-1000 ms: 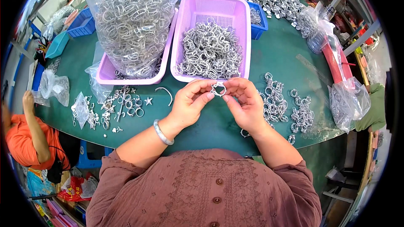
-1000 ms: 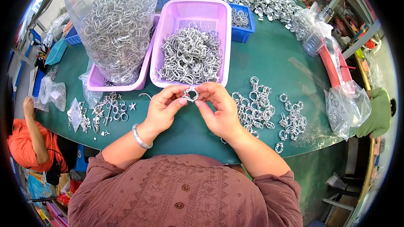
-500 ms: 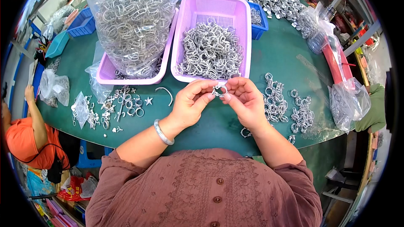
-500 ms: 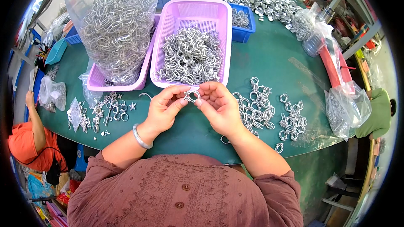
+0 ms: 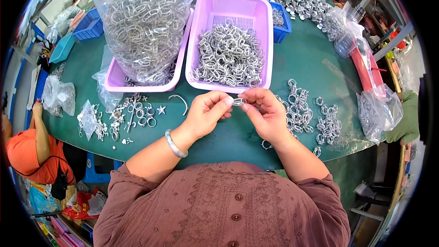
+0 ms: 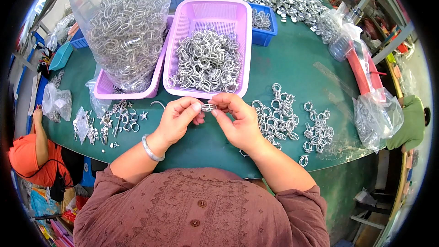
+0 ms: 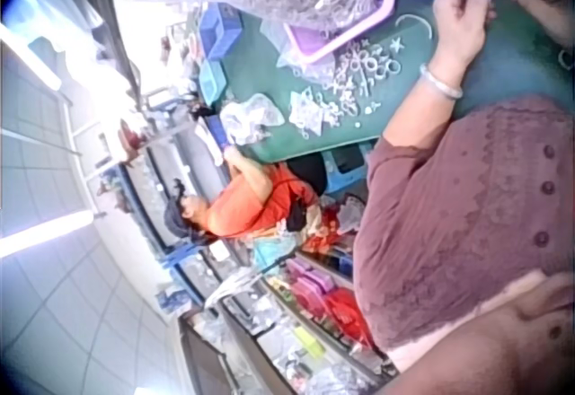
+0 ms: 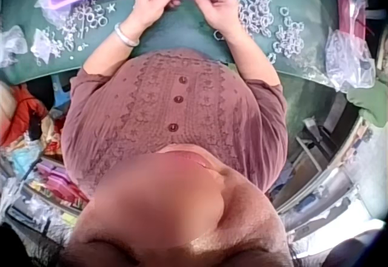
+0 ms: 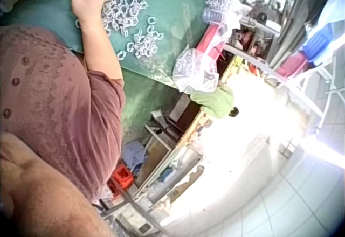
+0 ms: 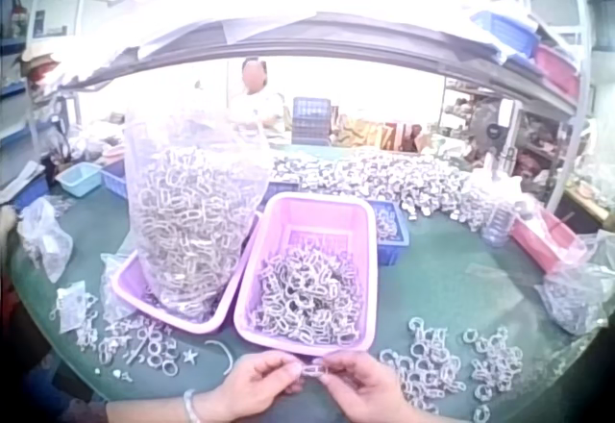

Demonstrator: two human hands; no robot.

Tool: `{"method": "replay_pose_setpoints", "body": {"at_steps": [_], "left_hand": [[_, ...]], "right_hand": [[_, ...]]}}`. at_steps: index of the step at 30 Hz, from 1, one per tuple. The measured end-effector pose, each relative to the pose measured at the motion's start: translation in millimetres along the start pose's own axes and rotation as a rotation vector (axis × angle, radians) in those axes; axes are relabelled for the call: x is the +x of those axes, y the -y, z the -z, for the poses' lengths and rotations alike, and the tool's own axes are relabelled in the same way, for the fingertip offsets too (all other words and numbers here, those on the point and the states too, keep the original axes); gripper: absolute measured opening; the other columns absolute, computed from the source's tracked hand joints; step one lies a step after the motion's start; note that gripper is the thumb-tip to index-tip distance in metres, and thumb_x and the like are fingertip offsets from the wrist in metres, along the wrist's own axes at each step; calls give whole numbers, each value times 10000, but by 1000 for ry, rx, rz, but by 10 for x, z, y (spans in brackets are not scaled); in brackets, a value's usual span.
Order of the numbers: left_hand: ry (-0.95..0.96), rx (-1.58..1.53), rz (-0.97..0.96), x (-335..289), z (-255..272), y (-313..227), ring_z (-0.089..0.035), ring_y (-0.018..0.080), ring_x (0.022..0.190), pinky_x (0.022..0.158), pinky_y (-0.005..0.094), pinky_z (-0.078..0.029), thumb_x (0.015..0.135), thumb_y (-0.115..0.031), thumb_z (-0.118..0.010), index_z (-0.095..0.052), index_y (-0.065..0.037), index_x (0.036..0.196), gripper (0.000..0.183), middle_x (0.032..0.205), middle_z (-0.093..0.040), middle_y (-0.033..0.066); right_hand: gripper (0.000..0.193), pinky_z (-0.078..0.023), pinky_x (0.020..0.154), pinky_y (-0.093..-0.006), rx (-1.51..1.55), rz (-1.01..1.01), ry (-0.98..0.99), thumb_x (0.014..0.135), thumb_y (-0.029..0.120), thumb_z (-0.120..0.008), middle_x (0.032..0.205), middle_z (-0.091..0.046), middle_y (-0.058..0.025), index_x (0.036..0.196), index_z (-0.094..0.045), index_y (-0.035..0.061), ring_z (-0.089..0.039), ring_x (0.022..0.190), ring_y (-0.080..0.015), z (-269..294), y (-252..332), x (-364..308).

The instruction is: The person assembles metal clasps by connecting small metal pieces together by hand and places the assembled fittings into piles on the table.

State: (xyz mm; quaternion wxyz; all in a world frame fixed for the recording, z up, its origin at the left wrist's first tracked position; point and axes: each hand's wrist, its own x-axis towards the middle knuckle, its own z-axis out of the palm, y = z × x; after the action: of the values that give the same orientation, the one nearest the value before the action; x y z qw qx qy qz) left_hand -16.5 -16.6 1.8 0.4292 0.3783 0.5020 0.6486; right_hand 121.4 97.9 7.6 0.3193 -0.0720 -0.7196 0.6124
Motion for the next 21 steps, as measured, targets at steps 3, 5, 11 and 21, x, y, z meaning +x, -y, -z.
{"method": "replay_pose_setpoints", "body": {"at_steps": [3, 5, 11, 21], "left_hand": [[-6, -14, -26, -1, -26, 7, -534, 71, 712, 640, 202, -449, 860, -167, -542, -563, -12, 929, 170, 781, -569, 5], [-10, -21, -50, 7, -45, 1, -541, 75, 741, 654, 205, -451, 858, -149, -545, -560, -10, 950, 167, 792, -571, 6], [31, 0, -288, 29, -55, -12, -549, 117, 897, 779, 246, -461, 827, -19, -544, -524, 4, 1038, 213, 968, -534, 50], [28, 35, -271, 32, -27, 16, -537, 136, 937, 807, 267, -455, 816, 7, -538, -518, 2, 1078, 263, 1019, -491, 57]], "right_hand": [[301, -450, 775, -254, 13, 36, -4, 768, -76, -551, 1004, -559, -79, 1053, -482, -6, -541, 891, -117, -1, 1, 5], [312, -451, 782, -257, 43, 54, -9, 765, -82, -549, 1014, -556, -83, 1060, -479, -8, -543, 899, -125, -11, 11, 14], [360, -454, 807, -271, 131, 27, 2, 763, -99, -531, 1084, -521, -99, 1101, -447, -6, -549, 954, -162, -33, 62, 26], [393, -459, 810, -283, 148, 67, 1, 766, -109, -521, 1085, -517, -107, 1128, -416, 4, -549, 965, -171, -35, 61, 15]]}}
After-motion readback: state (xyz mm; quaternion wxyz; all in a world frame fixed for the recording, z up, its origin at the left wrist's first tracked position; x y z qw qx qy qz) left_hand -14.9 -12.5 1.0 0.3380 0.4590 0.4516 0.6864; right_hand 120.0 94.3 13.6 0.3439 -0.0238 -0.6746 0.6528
